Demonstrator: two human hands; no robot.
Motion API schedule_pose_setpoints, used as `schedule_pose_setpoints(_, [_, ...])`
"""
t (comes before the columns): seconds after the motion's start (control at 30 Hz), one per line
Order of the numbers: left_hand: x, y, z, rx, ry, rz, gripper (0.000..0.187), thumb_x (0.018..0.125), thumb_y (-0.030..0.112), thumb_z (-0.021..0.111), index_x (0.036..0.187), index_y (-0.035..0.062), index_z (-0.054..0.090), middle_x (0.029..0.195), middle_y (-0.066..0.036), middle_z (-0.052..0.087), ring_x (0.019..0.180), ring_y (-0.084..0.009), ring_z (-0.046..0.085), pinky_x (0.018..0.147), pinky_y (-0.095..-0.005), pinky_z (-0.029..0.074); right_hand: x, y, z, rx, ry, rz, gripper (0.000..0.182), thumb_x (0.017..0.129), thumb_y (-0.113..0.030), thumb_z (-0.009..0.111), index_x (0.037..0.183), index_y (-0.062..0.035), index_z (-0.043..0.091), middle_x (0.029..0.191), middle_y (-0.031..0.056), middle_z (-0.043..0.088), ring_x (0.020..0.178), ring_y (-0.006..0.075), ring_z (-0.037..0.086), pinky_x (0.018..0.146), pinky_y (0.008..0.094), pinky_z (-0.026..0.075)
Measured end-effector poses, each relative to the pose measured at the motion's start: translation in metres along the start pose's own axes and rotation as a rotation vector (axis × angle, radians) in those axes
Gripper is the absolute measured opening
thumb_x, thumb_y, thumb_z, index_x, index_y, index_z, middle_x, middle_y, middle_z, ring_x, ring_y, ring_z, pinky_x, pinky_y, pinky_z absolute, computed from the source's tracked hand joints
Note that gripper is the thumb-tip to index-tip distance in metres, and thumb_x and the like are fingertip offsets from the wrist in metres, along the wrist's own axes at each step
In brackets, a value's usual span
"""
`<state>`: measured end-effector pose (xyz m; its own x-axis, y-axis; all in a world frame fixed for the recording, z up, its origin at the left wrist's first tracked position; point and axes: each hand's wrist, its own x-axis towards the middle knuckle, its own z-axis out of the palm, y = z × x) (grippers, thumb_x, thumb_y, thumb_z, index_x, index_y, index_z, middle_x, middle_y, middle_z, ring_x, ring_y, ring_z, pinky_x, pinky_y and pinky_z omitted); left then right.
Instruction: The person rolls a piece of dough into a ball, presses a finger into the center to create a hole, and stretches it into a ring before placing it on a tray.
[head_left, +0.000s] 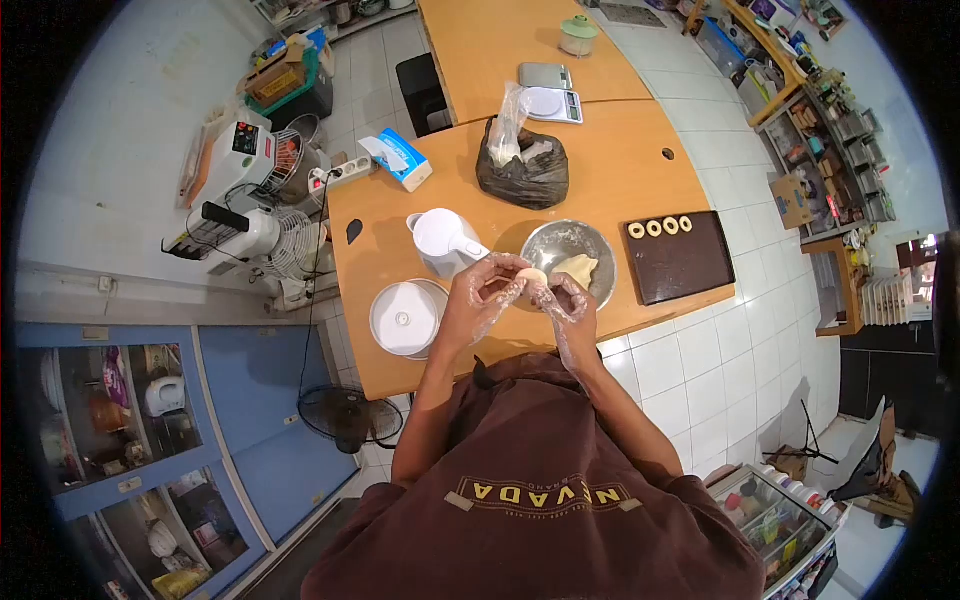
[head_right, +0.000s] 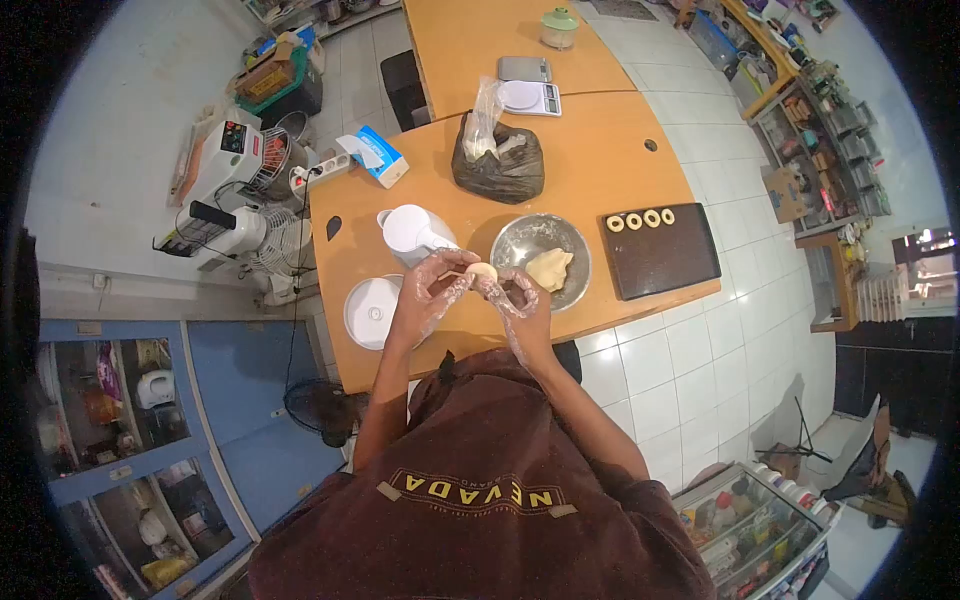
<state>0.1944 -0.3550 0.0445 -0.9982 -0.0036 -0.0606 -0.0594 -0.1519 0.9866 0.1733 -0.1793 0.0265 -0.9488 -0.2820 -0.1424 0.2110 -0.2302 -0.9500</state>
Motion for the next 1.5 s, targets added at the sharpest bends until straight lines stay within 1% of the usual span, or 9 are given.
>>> schedule_pose_setpoints(0.3, [-0.002,-0.002,0.009,-0.042,-0.011,-0.009,0.029,0.096,-0.001,0.068,0.125,-0.0015,0.064,0.114,-0.008,0.07,0.107,-0.0134,0.067,0.098,-0.0301,0.053,-0.006,0.007,-0.006,0.02,0.056,-0.008,0.012,0.1,-0.008,0.069,0.108,0.001,0.068,0.102,0.0034,0.07,0.094,0.01,0.065,0.086,0.0275,0.053])
schedule_pose_setpoints(0.47, [-0.002,-0.003,0.01,-0.037,0.003,0.006,0.027,0.098,0.001,0.066,0.124,-0.0019,0.065,0.112,-0.007,0.07,0.106,-0.0132,0.066,0.097,-0.0294,0.053,-0.007,0.009,-0.012,0.011,0.01,-0.016,0.015,0.1,-0.009,0.069,0.11,0.0016,0.068,0.103,0.0047,0.071,0.095,0.0104,0.066,0.084,0.0269,0.053])
schedule_pose_setpoints(0.57, [-0.002,-0.008,0.01,-0.042,0.006,-0.002,0.027,0.097,0.003,0.068,0.123,-0.0039,0.066,0.116,-0.009,0.071,0.107,-0.0166,0.067,0.099,-0.0329,0.053,-0.008,0.007,-0.014,0.012,-0.006,-0.011,0.015,0.1,-0.01,0.069,0.11,0.0018,0.068,0.103,0.0047,0.071,0.095,0.0102,0.066,0.083,0.0263,0.053])
schedule_pose_setpoints(0.67, [-0.001,-0.004,0.014,0.048,0.031,0.007,0.028,0.098,0.004,0.067,0.125,-0.0046,0.067,0.114,-0.01,0.072,0.105,-0.0161,0.068,0.098,-0.0323,0.053,-0.005,0.016,-0.021,0.005,-0.024,-0.006,0.015,0.1,-0.01,0.069,0.108,0.0017,0.069,0.102,0.0037,0.07,0.094,0.01,0.065,0.083,0.0264,0.053])
schedule_pose_setpoints(0.77, [0.004,-0.014,0.015,0.027,0.027,0.021,0.033,0.098,0.002,0.067,0.131,-0.0017,0.064,0.113,-0.008,0.071,0.105,-0.0144,0.067,0.097,-0.0297,0.052,-0.001,0.014,-0.024,-0.01,-0.022,-0.005,0.014,0.1,-0.011,0.069,0.107,0.0011,0.069,0.1,0.0024,0.07,0.092,0.0092,0.064,0.083,0.0264,0.053])
schedule_pose_setpoints(0.97, [0.015,0.002,0.039,-0.062,0.091,0.009,0.035,0.096,-0.001,0.067,0.131,-0.001,0.063,0.115,-0.008,0.07,0.106,-0.014,0.066,0.097,-0.0297,0.052,0.017,-0.007,-0.033,0.002,-0.018,0.036,0.013,0.101,-0.012,0.069,0.105,-0.0002,0.069,0.1,0.0014,0.068,0.093,0.0081,0.063,0.083,0.0261,0.052])
schedule_pose_setpoints(1.2, [0.04,-0.002,0.047,0.003,0.155,-0.018,0.024,0.098,0.001,0.064,0.121,-0.0028,0.069,0.115,-0.008,0.07,0.103,-0.0136,0.067,0.095,-0.0282,0.052,0.041,-0.015,-0.058,0.031,-0.135,0.041,0.016,0.099,-0.013,0.071,0.107,-0.0002,0.068,0.102,0.0015,0.068,0.097,0.0086,0.063,0.085,0.0263,0.052])
schedule_pose_setpoints(1.3, [0.049,0.005,0.06,0.005,0.168,0.022,0.022,0.099,0.001,0.064,0.119,-0.0036,0.07,0.117,-0.01,0.069,0.103,-0.0135,0.066,0.094,-0.0279,0.052,0.048,-0.026,-0.069,0.01,-0.163,0.104,0.018,0.098,-0.012,0.073,0.109,0.0003,0.067,0.104,0.002,0.068,0.098,0.0094,0.064,0.088,0.0271,0.052])
schedule_pose_setpoints(1.5, [0.062,0.012,0.084,-0.058,0.21,-0.012,0.02,0.098,0.001,0.066,0.117,-0.0047,0.071,0.114,-0.008,0.068,0.104,-0.0145,0.066,0.095,-0.0289,0.053,0.062,-0.031,-0.084,0.104,-0.13,0.126,0.023,0.097,-0.013,0.074,0.115,0.0006,0.067,0.108,0.0043,0.069,0.1,0.0113,0.065,0.091,0.0288,0.052])
